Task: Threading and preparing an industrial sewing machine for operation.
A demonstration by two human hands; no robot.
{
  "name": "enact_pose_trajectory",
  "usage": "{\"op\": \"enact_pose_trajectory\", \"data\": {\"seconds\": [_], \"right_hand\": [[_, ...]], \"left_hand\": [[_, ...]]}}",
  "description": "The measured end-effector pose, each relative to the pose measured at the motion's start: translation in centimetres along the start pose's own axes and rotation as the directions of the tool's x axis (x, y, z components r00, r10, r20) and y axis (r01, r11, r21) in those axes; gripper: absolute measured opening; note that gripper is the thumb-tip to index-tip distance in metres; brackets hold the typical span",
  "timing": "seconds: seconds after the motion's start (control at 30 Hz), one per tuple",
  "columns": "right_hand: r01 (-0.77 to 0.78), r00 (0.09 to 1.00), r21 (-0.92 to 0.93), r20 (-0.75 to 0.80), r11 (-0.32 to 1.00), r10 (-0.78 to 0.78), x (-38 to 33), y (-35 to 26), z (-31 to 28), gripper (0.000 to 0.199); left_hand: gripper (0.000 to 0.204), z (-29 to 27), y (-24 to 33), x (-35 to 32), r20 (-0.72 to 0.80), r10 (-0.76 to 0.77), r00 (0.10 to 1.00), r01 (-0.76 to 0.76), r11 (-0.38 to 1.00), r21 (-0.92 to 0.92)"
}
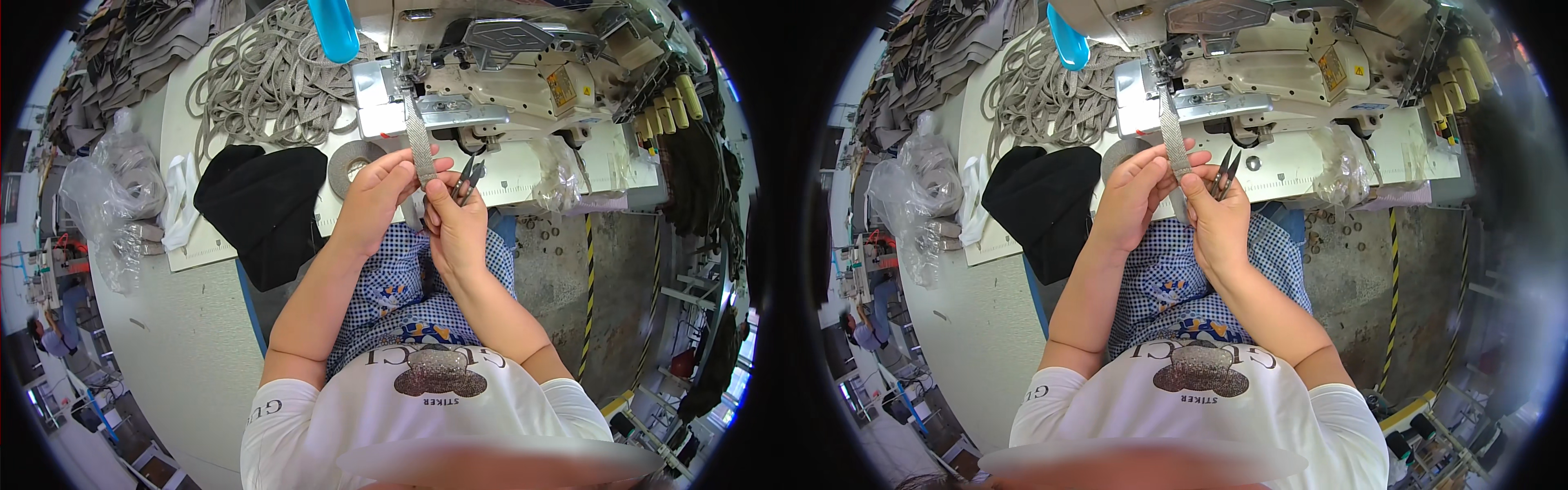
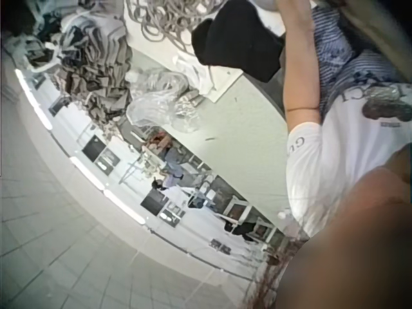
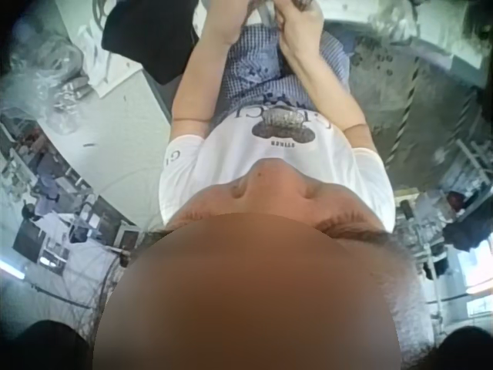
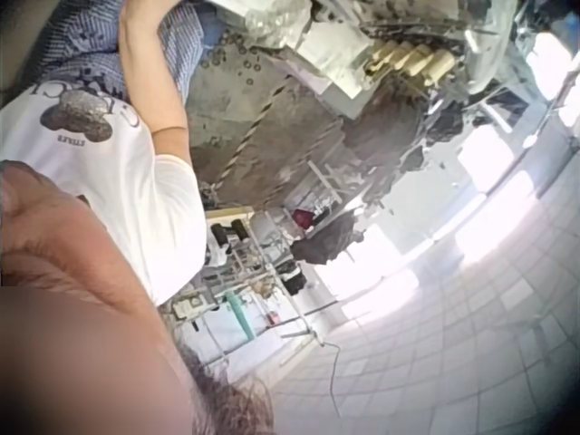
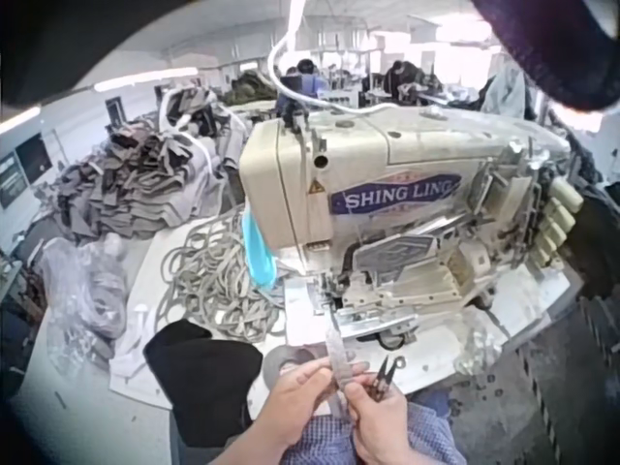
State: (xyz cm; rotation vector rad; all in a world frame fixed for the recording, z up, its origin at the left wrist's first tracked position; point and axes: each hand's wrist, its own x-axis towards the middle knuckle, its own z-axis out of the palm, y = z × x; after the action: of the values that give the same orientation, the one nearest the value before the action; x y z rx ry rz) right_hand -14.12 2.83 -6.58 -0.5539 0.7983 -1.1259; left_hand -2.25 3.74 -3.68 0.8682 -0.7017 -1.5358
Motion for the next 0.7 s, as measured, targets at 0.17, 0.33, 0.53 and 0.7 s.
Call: {"op": "enact_pose_trajectory", "data": {"seconds": [0.17,0.33,0.53,0.7], "right_hand": [[0.005,0.999,0.007,-0.037,1.000,-0.004,0.0,0.2,0.2,0.012],[0.008,0.998,0.027,-0.056,1.000,-0.007,-0.1,0.2,0.3,0.011],[0.017,0.995,0.044,-0.095,0.999,-0.013,-0.2,0.3,0.6,0.011],[0.024,0.994,0.052,-0.104,0.998,-0.019,-0.3,0.3,0.6,0.011]], "left_hand": [[0.037,0.0,-0.5,0.0,-0.006,0.000,1.000,0.000,0.998,-0.055],[0.040,0.2,-0.8,0.0,-0.007,0.000,1.000,0.000,0.997,-0.076],[0.040,0.6,-1.3,0.0,-0.024,0.018,1.000,-0.020,0.997,-0.077],[0.039,0.8,-2.1,0.1,-0.062,0.068,0.996,-0.071,0.997,-0.036]]}}
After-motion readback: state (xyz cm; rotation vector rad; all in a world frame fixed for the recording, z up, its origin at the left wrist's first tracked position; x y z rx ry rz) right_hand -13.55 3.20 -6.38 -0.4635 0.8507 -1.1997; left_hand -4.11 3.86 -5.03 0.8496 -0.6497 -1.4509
